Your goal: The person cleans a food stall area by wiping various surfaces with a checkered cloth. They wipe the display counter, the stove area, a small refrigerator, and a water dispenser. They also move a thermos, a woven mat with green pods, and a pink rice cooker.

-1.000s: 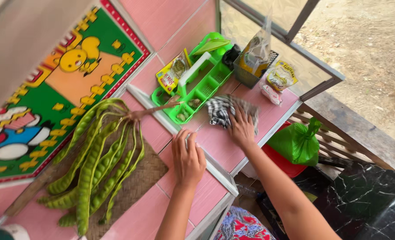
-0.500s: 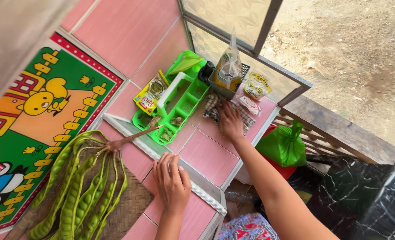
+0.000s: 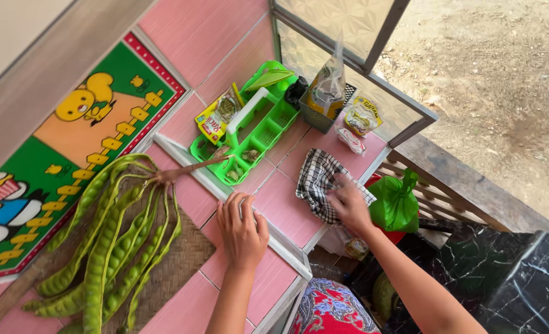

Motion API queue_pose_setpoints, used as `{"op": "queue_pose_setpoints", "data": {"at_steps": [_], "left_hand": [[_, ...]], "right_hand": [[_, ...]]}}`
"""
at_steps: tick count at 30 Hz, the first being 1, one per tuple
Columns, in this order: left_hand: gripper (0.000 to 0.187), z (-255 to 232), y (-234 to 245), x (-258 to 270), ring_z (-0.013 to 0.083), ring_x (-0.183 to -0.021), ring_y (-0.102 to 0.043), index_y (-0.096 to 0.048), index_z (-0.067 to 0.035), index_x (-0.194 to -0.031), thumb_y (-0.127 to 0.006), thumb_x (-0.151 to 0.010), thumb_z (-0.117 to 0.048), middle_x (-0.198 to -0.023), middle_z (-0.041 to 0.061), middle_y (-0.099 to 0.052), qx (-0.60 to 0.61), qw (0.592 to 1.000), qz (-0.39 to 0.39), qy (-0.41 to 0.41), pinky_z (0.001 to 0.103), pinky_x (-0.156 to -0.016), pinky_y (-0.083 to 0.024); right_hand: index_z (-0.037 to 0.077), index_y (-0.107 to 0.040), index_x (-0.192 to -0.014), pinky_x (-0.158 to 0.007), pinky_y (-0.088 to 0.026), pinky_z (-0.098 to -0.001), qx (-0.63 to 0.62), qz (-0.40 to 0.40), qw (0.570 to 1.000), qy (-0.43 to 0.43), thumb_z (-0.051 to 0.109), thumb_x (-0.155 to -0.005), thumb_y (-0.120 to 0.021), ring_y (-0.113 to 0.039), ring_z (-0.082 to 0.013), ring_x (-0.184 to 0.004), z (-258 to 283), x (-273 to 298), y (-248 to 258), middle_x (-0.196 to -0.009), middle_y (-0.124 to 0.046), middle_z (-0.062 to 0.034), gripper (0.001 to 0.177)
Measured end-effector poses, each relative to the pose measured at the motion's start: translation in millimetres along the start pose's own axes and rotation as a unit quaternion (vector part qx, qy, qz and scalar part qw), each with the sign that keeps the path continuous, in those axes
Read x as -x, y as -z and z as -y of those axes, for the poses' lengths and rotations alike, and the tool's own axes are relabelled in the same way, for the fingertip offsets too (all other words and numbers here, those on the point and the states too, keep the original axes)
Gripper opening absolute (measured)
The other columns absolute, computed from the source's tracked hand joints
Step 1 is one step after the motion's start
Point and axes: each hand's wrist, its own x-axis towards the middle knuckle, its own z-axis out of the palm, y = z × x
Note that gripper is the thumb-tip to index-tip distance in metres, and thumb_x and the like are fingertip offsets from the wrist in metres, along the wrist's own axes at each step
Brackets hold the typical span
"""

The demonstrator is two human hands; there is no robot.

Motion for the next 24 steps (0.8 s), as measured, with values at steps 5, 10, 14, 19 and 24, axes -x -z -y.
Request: {"op": "queue_pose_setpoints", "data": {"at_steps": [5, 10, 14, 19, 24], "left_hand": [[0.032, 1, -3, 1, 0.0347, -0.127, -0.054, -0.060, -0.002, -0.119, -0.059, -0.088, -0.011, -0.125, 0.016, -0.059, 0.008, 1.000, 0.001, 0.009, 0.058, -0.114, -0.036], [0.033, 3, -5, 5, 0.0346, -0.129, -0.054, -0.060, -0.002, -0.121, -0.057, -0.089, -0.011, -0.127, 0.016, -0.058, 0.006, 1.000, -0.012, 0.013, 0.058, -0.114, -0.036], [0.032, 3, -8, 3, 0.0343, -0.130, -0.054, -0.059, -0.002, -0.122, -0.056, -0.091, -0.011, -0.128, 0.016, -0.058, 0.002, 1.000, -0.022, 0.017, 0.058, -0.116, -0.035], [0.034, 4, -6, 7, 0.0343, -0.130, -0.053, -0.059, -0.001, -0.123, -0.055, -0.091, -0.012, -0.128, 0.016, -0.058, -0.002, 1.000, -0.011, 0.019, 0.058, -0.116, -0.035], [0.034, 2, -5, 3, 0.0336, -0.130, -0.055, -0.059, -0.001, -0.123, -0.055, -0.091, -0.011, -0.127, 0.016, -0.059, 0.006, 1.000, -0.019, 0.022, 0.058, -0.115, -0.036]], "right_hand": [[-0.002, -0.055, -0.135, -0.086, -0.053, -0.0426, -0.057, -0.286, 0.949, -0.116, 0.025, -0.079, -0.090, -0.058, -0.0317, -0.108, -23, -57, 25, -0.118, -0.056, -0.0188, 0.071], [0.005, -0.076, -0.105, -0.065, -0.058, -0.0295, -0.084, -0.266, 0.958, -0.061, 0.009, -0.095, -0.080, -0.067, -0.0254, -0.102, -5, -85, 45, -0.113, -0.071, -0.0116, 0.011], [0.003, -0.075, -0.104, -0.068, -0.059, -0.0298, -0.138, -0.227, 0.964, -0.015, 0.009, -0.098, -0.077, -0.071, -0.0236, -0.090, 30, -55, 63, -0.110, -0.072, -0.0123, 0.008], [0.000, -0.067, -0.118, -0.084, -0.057, -0.0328, -0.267, -0.029, 0.962, -0.050, 0.014, -0.102, -0.067, -0.072, -0.0189, -0.099, 65, -52, 40, -0.109, -0.073, -0.0124, 0.022], [-0.006, -0.059, -0.124, -0.097, -0.051, -0.0337, -0.320, 0.147, 0.936, -0.004, 0.024, -0.108, -0.062, -0.061, -0.0253, -0.106, 82, -97, -38, -0.113, -0.065, -0.0189, 0.034]]}}
